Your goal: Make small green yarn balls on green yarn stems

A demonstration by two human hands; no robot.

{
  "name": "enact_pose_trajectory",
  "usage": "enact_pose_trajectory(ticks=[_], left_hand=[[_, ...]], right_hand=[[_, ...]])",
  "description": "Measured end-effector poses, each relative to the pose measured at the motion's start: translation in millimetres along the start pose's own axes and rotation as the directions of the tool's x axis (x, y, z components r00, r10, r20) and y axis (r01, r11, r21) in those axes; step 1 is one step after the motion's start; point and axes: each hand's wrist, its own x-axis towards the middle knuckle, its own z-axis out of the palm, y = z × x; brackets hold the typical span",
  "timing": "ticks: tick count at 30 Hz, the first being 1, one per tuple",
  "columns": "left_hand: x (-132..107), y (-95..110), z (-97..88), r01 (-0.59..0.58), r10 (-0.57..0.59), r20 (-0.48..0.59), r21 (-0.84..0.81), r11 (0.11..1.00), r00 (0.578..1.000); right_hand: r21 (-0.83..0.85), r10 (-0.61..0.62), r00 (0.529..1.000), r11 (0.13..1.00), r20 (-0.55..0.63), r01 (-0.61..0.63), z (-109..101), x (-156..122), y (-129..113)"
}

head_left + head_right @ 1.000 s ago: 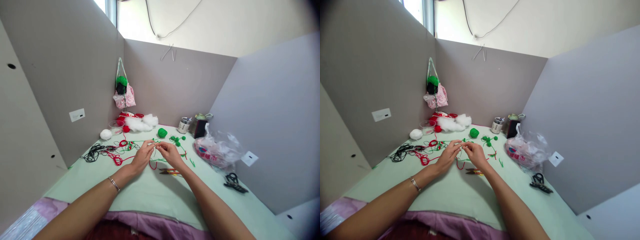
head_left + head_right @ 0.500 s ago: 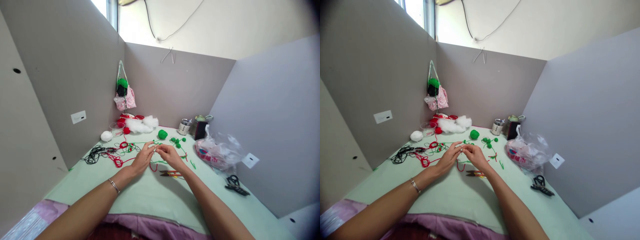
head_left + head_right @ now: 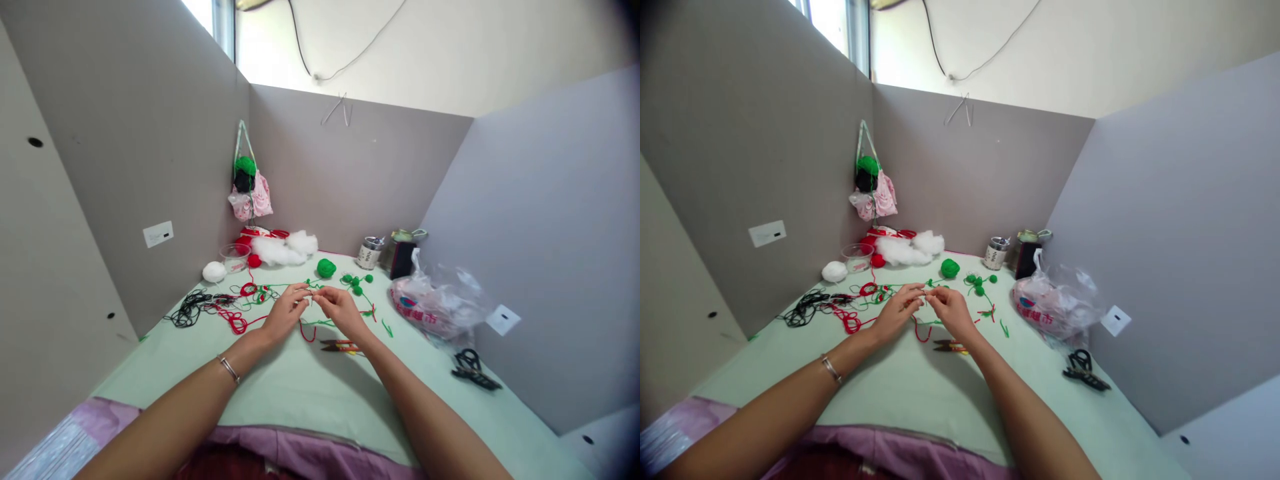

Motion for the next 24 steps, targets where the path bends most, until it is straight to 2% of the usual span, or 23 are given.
enact_pose_trajectory(ticks=[3, 6, 10, 15, 18, 20, 22, 24], left_hand=[[4, 1, -2.1, 0.173, -0.175, 0.014, -0.231, 0.957, 0.985], [7, 3, -3.9, 0.311, -0.314, 0.053, -0.369, 0.876, 0.948], [8, 3, -4.2, 0.341, -0.367, 0.045, -0.489, 0.803, 0.929], [8, 2, -4.0, 0.350, -0.384, 0.056, -0.549, 0.759, 0.922], [7, 5, -6.1, 0.375, -0.405, 0.083, -0.578, 0.725, 0.910], [8, 8, -9.7, 0.386, -0.422, 0.093, -0.613, 0.689, 0.902], [9, 11, -15.9, 0.381, -0.437, 0.092, -0.668, 0.639, 0.895], [13, 12, -24.9, 0.357, -0.450, 0.075, -0.730, 0.583, 0.890]], right_hand=[[-0.251, -0.099, 0.992, 0.965, -0.074, 0.078, 3, -4, 2], [-0.448, -0.186, 0.979, 0.885, -0.087, 0.128, 6, -8, 5], [-0.565, -0.260, 0.963, 0.807, -0.074, 0.174, 9, -11, 7], [-0.620, -0.309, 0.950, 0.754, -0.043, 0.217, 10, -13, 4], [-0.618, -0.293, 0.953, 0.765, -0.082, 0.183, 4, -8, 9], [-0.557, -0.236, 0.959, 0.823, -0.155, 0.112, -6, -1, 17], [-0.400, -0.138, 0.958, 0.916, -0.250, 0.028, -20, 9, 29], [-0.148, 0.004, 0.941, 0.987, -0.339, -0.058, -37, 18, 43]])
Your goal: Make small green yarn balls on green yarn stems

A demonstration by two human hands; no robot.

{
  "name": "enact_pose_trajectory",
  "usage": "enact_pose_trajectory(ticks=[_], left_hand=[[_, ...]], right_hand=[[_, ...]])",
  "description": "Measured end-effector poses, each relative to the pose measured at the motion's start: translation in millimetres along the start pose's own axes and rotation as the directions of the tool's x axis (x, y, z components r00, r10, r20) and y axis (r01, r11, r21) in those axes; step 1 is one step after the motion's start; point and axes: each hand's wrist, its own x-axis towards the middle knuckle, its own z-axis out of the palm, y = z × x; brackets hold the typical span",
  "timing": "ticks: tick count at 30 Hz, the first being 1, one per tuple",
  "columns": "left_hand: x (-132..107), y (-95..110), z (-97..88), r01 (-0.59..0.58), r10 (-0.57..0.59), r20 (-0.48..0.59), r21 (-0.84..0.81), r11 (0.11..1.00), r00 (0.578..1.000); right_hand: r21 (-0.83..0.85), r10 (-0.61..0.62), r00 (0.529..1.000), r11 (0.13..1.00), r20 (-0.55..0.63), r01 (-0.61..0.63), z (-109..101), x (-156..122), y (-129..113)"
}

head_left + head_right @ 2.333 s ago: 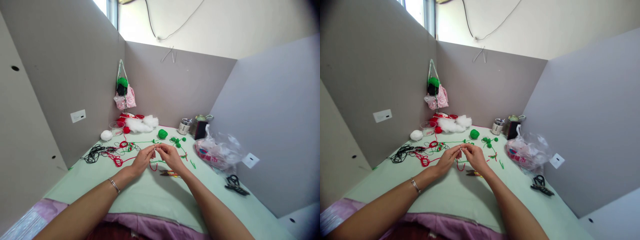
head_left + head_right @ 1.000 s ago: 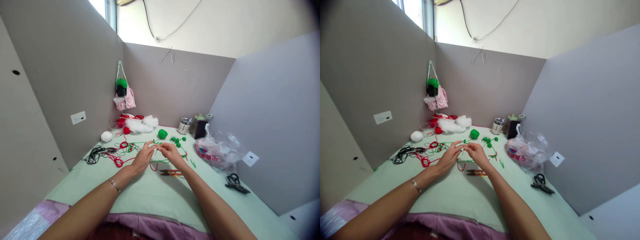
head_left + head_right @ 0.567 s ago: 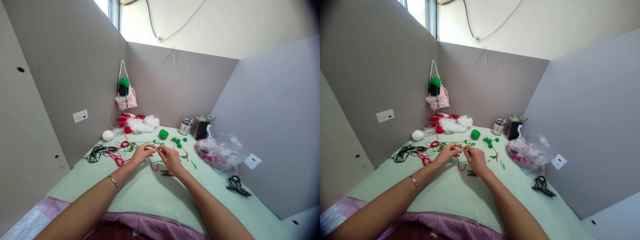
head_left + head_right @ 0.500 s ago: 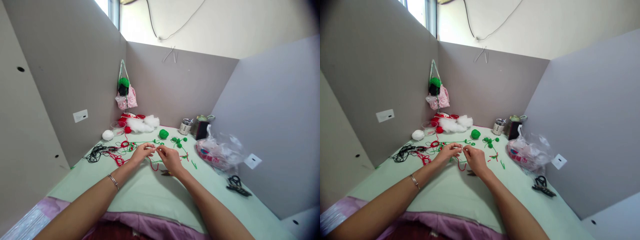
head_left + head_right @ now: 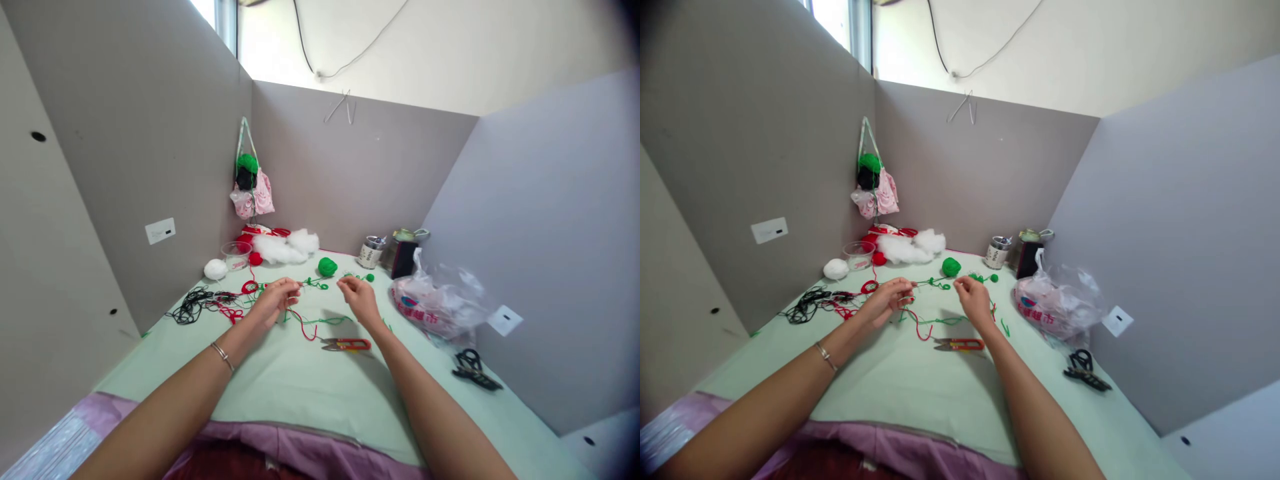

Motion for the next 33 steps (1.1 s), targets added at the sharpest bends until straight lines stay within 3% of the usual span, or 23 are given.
enact_pose_trajectory(ticks=[3, 6, 11, 18, 24, 33], left_hand=[[6, 13, -10.6, -0.050, 0.041, -0.069, -0.133, 0.990, 0.997], [12, 24, -22.1, -0.094, 0.060, -0.139, -0.256, 0.962, 0.988], [17, 32, -32.3, -0.098, 0.059, -0.138, -0.293, 0.951, 0.989], [17, 32, -33.3, -0.095, 0.067, -0.115, -0.261, 0.961, 0.991], [13, 29, -28.8, -0.138, 0.137, -0.031, -0.043, 0.989, 0.990], [15, 30, -33.5, -0.146, 0.146, -0.023, -0.034, 0.989, 0.989]], right_hand=[[0.205, 0.163, 0.984, 0.968, -0.077, -0.145, -17, 18, 22], [0.301, 0.242, 0.961, 0.934, -0.134, -0.193, -31, 27, 37], [0.526, 0.363, 0.922, 0.815, -0.136, -0.243, -45, 33, 47], [0.793, 0.450, 0.886, 0.577, -0.109, -0.195, -62, 39, 51], [0.913, 0.526, 0.847, 0.379, -0.078, -0.151, -77, 44, 48], [0.965, 0.585, 0.801, 0.257, -0.122, -0.041, -102, 49, 48]])
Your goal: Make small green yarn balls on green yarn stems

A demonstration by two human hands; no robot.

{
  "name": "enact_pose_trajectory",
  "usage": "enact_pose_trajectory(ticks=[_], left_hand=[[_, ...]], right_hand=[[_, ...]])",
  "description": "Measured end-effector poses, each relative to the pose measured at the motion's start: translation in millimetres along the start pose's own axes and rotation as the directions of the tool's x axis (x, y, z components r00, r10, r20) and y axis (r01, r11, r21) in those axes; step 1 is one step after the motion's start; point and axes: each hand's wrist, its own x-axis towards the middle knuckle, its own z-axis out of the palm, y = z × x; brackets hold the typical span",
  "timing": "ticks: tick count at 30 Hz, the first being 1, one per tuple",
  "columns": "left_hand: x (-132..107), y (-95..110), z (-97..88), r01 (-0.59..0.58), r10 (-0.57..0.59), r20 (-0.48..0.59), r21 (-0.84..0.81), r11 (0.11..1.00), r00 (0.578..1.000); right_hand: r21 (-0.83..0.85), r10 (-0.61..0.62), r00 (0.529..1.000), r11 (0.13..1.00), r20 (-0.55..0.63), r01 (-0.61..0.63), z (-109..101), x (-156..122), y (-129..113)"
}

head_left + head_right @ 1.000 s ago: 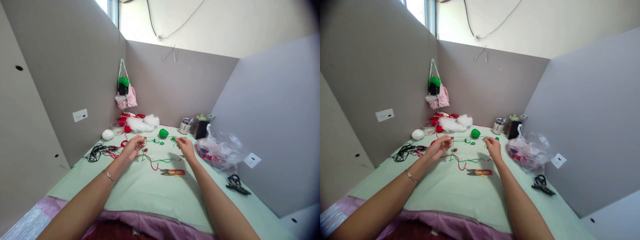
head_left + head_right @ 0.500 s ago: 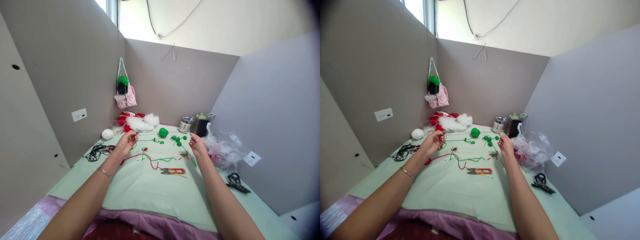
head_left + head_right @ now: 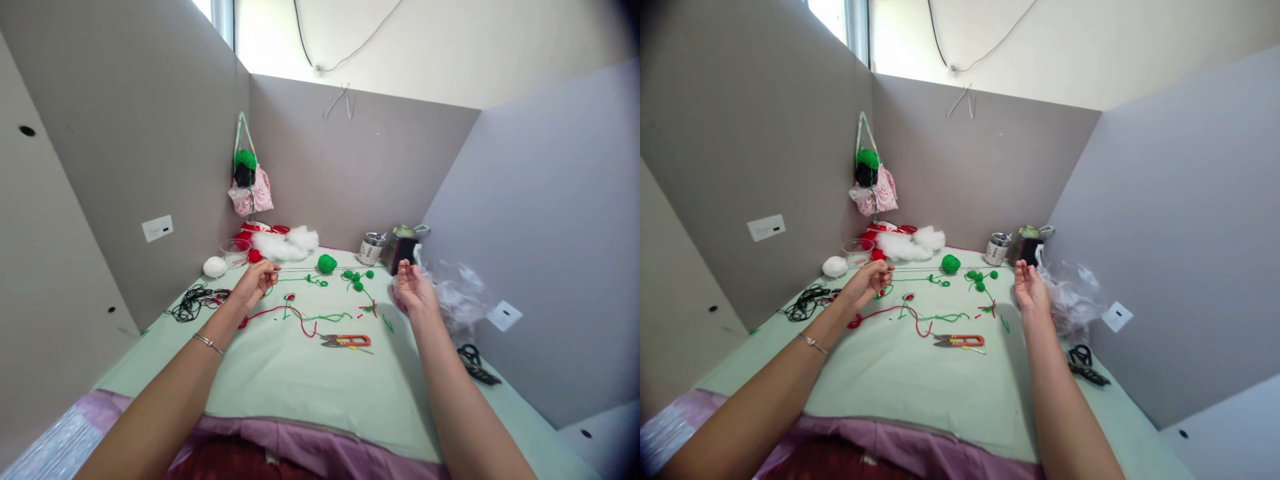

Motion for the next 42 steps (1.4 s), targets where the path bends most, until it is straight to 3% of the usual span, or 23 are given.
enact_pose_trajectory(ticks=[14, 19, 27, 36, 42], left_hand=[[1, -1, 1.5, -0.009, 0.007, -0.036, -0.035, 0.999, 0.999], [-1, 1, 2.6, 0.022, -0.022, -0.006, -0.045, 0.999, 1.000], [0, 14, -1.4, 0.080, -0.092, -0.028, -0.281, 0.956, 0.995], [1, 28, -9.0, 0.024, -0.035, -0.021, -0.393, 0.919, 0.999], [-9, 35, -3.7, -0.006, 0.041, 0.085, -0.378, 0.926, 0.996]], right_hand=[[0.090, -0.012, 1.000, 0.996, 0.001, 0.012, -3, -7, -24], [0.095, -0.077, 0.997, 0.992, -0.016, 0.078, -6, -5, -32], [0.123, -0.123, 0.990, 0.984, -0.062, 0.130, -7, -4, -39], [0.151, -0.146, 0.987, 0.976, -0.074, 0.156, -3, -8, -41], [0.157, -0.149, 0.988, 0.976, -0.045, 0.154, -2, -13, -43]])
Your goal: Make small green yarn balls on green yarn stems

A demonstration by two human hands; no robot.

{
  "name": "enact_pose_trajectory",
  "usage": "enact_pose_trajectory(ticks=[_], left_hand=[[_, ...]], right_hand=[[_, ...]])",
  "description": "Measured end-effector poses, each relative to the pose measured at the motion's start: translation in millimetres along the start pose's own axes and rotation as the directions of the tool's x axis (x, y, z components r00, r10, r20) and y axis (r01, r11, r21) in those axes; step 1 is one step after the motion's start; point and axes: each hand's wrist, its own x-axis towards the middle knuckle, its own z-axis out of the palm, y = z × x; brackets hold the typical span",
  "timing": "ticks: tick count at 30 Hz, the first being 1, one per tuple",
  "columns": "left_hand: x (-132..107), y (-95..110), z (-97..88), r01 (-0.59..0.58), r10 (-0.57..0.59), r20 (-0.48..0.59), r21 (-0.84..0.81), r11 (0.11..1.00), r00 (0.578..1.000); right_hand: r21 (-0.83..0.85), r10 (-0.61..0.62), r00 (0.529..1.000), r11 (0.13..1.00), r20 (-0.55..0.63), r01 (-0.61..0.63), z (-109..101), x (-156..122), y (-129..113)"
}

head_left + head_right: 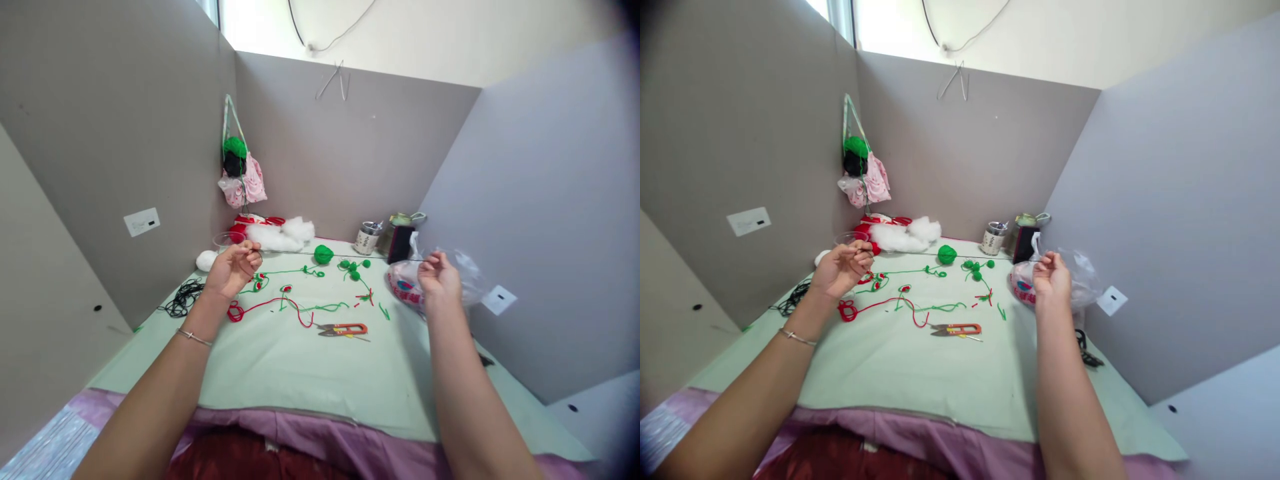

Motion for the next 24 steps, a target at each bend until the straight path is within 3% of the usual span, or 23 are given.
enact_pose_trajectory(ticks=[7, 17, 21, 24], left_hand=[[-4, 9, 3.0, -0.031, 0.030, 0.041, 0.032, 0.999, 0.999], [2, 24, -13.1, -0.109, 0.109, 0.022, 0.013, 0.994, 0.994], [4, 15, -11.2, -0.107, 0.105, 0.023, 0.117, 0.987, 0.994], [2, -6, -4.8, -0.024, 0.009, 0.056, 0.275, 0.961, 0.998]], right_hand=[[0.009, -0.023, 0.998, 1.000, -0.060, 0.024, 5, 0, -7], [0.000, -0.128, 0.981, 0.992, -0.144, 0.129, -5, 8, -27], [-0.062, -0.129, 0.984, 0.991, -0.120, 0.122, -4, 7, -23], [-0.136, -0.056, 0.997, 0.990, -0.046, 0.049, 4, 1, -2]])
